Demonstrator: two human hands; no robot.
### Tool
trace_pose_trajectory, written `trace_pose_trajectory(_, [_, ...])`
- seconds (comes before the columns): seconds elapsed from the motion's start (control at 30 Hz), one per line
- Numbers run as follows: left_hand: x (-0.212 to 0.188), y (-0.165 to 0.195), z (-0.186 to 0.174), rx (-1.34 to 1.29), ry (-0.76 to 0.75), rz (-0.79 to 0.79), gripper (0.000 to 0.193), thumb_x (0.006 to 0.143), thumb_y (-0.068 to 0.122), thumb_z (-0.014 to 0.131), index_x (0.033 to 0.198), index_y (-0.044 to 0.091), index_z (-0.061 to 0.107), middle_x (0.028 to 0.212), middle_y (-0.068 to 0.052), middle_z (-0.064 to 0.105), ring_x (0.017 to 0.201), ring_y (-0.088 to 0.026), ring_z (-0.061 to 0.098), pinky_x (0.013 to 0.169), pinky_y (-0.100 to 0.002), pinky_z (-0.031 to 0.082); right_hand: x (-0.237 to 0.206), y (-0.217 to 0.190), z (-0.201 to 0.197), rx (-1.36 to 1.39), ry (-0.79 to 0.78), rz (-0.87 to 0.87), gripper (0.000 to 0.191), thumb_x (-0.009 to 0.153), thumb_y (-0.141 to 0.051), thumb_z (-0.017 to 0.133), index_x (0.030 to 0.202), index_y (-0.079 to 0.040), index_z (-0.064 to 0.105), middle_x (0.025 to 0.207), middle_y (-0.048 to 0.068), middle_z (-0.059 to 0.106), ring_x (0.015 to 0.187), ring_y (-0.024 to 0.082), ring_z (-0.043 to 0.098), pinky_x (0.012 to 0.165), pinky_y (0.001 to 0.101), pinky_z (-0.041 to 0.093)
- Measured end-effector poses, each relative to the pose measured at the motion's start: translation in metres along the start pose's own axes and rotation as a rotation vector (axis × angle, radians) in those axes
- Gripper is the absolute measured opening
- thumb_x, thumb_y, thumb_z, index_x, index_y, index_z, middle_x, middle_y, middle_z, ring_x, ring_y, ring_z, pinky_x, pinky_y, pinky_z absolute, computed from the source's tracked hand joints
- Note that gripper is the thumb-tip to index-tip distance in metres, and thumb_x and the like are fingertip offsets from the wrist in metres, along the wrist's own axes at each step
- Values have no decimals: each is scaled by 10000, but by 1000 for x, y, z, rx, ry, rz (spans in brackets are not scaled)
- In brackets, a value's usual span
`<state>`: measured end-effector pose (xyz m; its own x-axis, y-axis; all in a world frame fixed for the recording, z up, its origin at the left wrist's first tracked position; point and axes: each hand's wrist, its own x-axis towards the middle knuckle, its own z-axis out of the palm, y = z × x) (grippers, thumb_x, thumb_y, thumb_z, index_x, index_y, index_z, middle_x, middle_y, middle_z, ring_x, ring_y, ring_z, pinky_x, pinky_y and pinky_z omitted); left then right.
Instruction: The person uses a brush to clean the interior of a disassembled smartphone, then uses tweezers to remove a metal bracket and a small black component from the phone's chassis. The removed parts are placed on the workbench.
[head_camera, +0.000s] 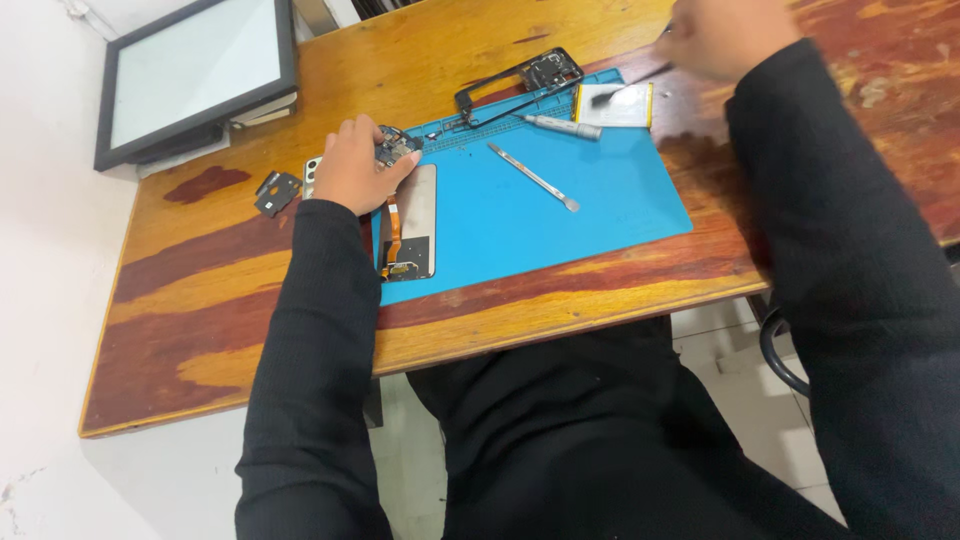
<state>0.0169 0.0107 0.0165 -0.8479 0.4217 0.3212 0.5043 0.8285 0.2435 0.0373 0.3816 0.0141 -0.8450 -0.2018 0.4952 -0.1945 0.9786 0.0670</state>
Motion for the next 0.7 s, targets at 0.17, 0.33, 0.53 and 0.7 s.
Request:
trace_pose_trajectory(0.17, [0, 0, 1, -5, -1, -16, 578, 886, 526, 784, 1081, 25, 572, 1072, -167, 596, 1016, -366, 550, 821, -486, 482, 3, -49, 11, 276, -69, -53, 218, 868, -259, 755, 763, -78, 692, 678, 145, 656, 658, 352, 659, 638, 472, 529])
trace_pose_trajectory(0.33, [1, -2, 2, 0, 12, 29, 571, 898, 525, 784, 1086, 28, 573, 1081, -170, 587, 1007, -363, 549, 826, -482, 482, 5, -48, 0, 203, -238, -38, 243, 802, -181, 749, 662, -31, 620, 633, 180, 607, 636, 364, 642, 624, 463, 518])
trace_pose_trajectory(0.53, [0, -4, 2, 0, 9, 29, 575, 901, 531, 784, 1078, 32, 560, 1067, -159, 582, 1004, -355, 543, 809, -482, 484, -1, -13, -14, 102, -226, -31, 350, 853, -285, 806, 679, -42, 624, 597, 143, 572, 630, 336, 589, 617, 465, 496])
trace_pose_trajectory(0.7, [1, -3, 2, 13, -6, 8, 568, 902, 533, 781, 1075, 38, 561, 1065, -155, 579, 1004, -349, 542, 799, -482, 488, 0, -35, 5, 250, -4, -93, 282, 906, -271, 784, 735, -88, 656, 639, 106, 592, 624, 329, 622, 609, 451, 496])
